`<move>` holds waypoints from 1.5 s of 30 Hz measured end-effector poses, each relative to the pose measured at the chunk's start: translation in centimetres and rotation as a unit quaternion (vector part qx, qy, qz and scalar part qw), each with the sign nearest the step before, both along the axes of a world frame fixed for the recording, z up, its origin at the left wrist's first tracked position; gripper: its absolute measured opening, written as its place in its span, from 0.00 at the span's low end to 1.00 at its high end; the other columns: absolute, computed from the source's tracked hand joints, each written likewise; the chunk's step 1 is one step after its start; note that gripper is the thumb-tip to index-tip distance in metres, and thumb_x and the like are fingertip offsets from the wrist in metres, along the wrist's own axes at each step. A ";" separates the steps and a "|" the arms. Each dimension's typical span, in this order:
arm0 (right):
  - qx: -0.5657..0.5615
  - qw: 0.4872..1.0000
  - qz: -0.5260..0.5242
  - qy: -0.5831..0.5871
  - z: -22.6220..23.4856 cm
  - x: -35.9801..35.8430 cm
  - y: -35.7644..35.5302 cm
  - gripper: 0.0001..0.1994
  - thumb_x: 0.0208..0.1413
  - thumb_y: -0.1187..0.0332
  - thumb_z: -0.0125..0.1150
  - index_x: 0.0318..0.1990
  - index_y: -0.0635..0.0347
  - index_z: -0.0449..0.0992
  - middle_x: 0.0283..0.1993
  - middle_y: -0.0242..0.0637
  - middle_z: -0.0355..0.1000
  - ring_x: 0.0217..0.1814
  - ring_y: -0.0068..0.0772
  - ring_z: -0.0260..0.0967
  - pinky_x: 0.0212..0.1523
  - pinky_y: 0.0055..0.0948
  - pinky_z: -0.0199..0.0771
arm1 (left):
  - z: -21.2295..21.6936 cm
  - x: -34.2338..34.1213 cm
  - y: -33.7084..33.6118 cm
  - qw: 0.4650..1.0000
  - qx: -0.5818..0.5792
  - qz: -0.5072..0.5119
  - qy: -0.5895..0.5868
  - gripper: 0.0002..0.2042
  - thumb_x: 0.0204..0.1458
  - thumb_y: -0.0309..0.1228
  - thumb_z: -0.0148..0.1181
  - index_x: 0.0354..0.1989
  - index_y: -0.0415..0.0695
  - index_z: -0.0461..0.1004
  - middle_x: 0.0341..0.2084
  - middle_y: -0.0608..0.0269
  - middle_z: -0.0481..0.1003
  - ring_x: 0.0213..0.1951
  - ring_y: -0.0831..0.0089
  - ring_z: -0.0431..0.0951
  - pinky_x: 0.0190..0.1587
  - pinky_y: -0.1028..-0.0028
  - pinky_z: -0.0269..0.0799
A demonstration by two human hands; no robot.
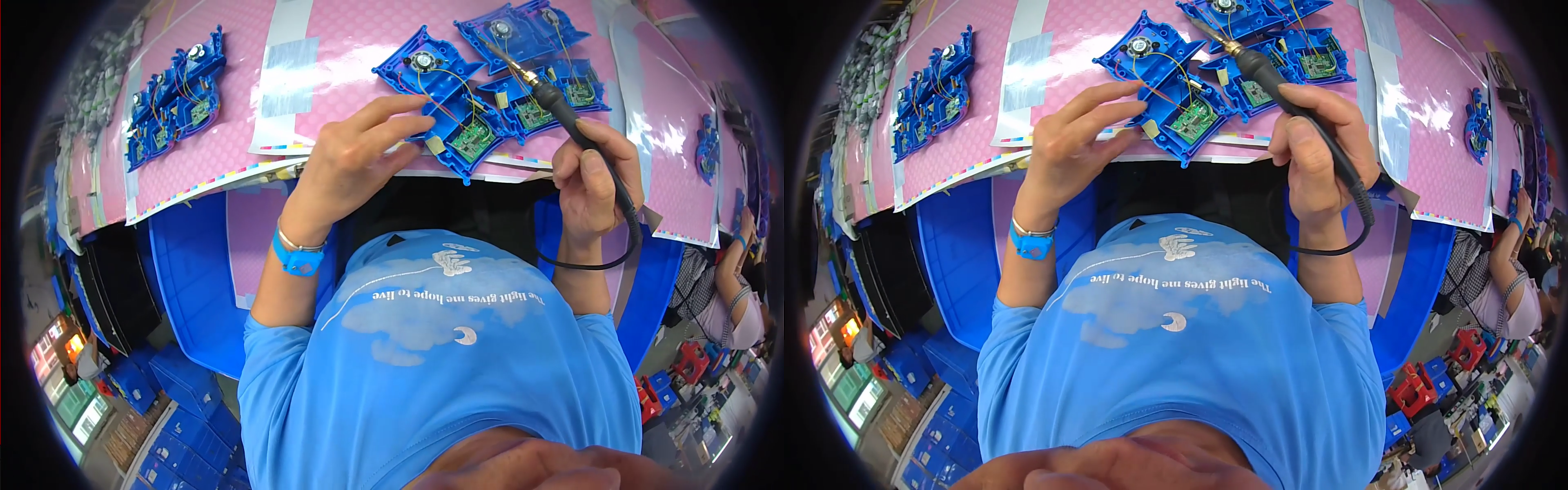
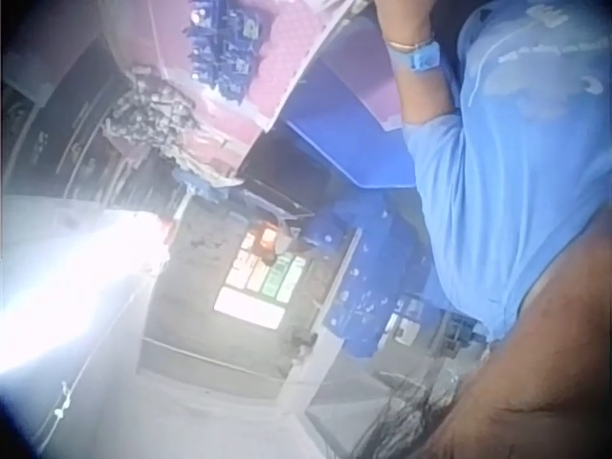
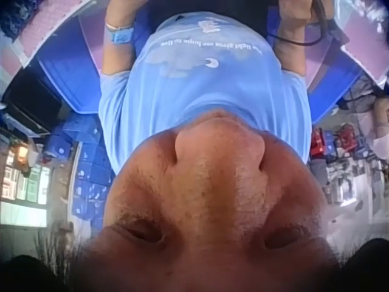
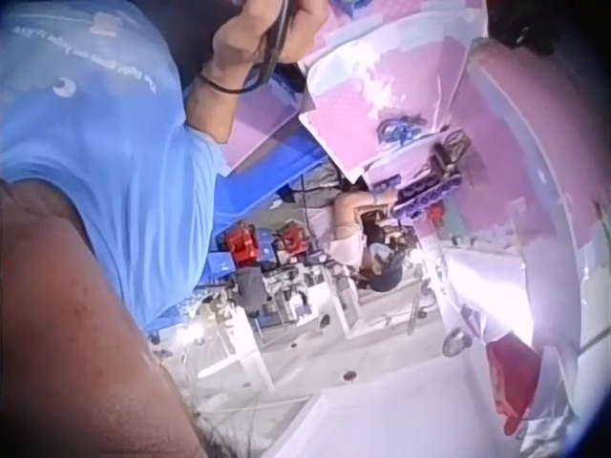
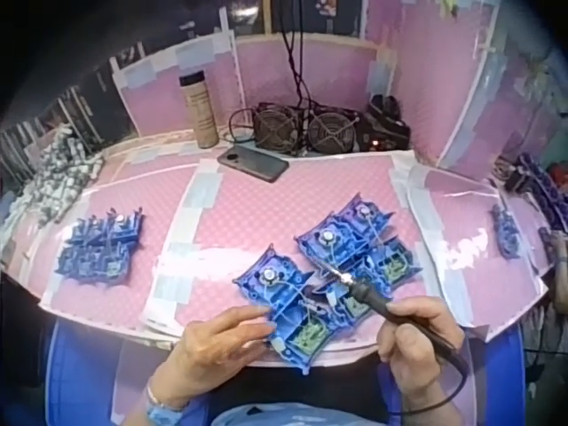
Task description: Soldering electronic components onto small circuit boards at a factory workbench.
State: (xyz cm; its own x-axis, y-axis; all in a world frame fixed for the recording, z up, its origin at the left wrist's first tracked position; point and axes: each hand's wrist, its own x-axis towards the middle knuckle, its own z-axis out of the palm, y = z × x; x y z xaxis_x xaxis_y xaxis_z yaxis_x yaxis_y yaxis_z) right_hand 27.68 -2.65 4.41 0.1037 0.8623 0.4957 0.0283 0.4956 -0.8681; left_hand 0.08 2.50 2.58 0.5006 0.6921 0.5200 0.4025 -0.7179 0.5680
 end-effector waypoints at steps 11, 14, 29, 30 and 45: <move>0.019 0.998 -0.049 0.042 0.9 1.1 -2.4 0.16 0.61 0.76 0.50 0.53 0.77 0.73 0.24 0.40 0.69 0.22 0.22 0.62 0.22 0.20 0.61 | 2.3 -8.1 7.0 0.980 0.079 0.012 0.179 0.11 0.49 0.16 0.60 0.39 0.42 0.78 0.37 0.55 0.80 0.36 0.55 0.83 0.36 0.65 0.78; 0.002 0.998 -0.047 0.049 1.3 0.8 -2.5 0.16 0.61 0.76 0.50 0.52 0.77 0.73 0.24 0.39 0.69 0.22 0.22 0.62 0.22 0.19 0.61 | 3.5 -14.2 9.9 0.964 0.063 0.029 0.257 0.12 0.48 0.16 0.62 0.40 0.43 0.78 0.36 0.54 0.80 0.34 0.53 0.82 0.35 0.64 0.76; 0.026 0.986 -0.137 -0.089 0.2 1.0 -0.4 0.13 0.61 0.77 0.53 0.50 0.73 0.79 0.26 0.37 0.72 0.25 0.21 0.66 0.27 0.21 0.65 | 5.7 0.3 -1.0 0.987 0.108 -0.033 0.118 0.19 0.45 0.17 0.60 0.49 0.38 0.77 0.50 0.46 0.76 0.39 0.56 0.85 0.38 0.62 0.82; 0.039 0.985 -0.149 -0.076 0.0 1.0 -0.1 0.11 0.61 0.76 0.56 0.48 0.69 0.81 0.26 0.34 0.74 0.25 0.19 0.69 0.28 0.19 0.68 | 5.3 3.3 -1.4 0.995 0.061 -0.037 0.074 0.21 0.47 0.14 0.59 0.51 0.45 0.80 0.51 0.52 0.77 0.34 0.59 0.83 0.33 0.67 0.80; 0.037 0.959 -0.002 -0.283 -2.0 -0.7 -0.5 0.31 0.48 0.67 0.77 0.60 0.65 0.71 0.64 0.57 0.71 0.64 0.53 0.73 0.62 0.40 0.73 | 1.1 4.7 -2.1 0.994 0.009 0.081 0.070 0.18 0.49 0.15 0.62 0.49 0.42 0.78 0.39 0.57 0.78 0.29 0.63 0.81 0.26 0.68 0.75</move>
State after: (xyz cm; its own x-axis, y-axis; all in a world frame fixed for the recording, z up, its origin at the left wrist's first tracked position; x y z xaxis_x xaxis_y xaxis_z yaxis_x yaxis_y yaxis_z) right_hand 27.02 -3.10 2.42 -0.1967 0.8222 0.5341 0.4853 0.5550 -0.6756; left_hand 4.82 0.43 3.64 0.4516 0.7607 0.4664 0.5888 -0.6467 0.4848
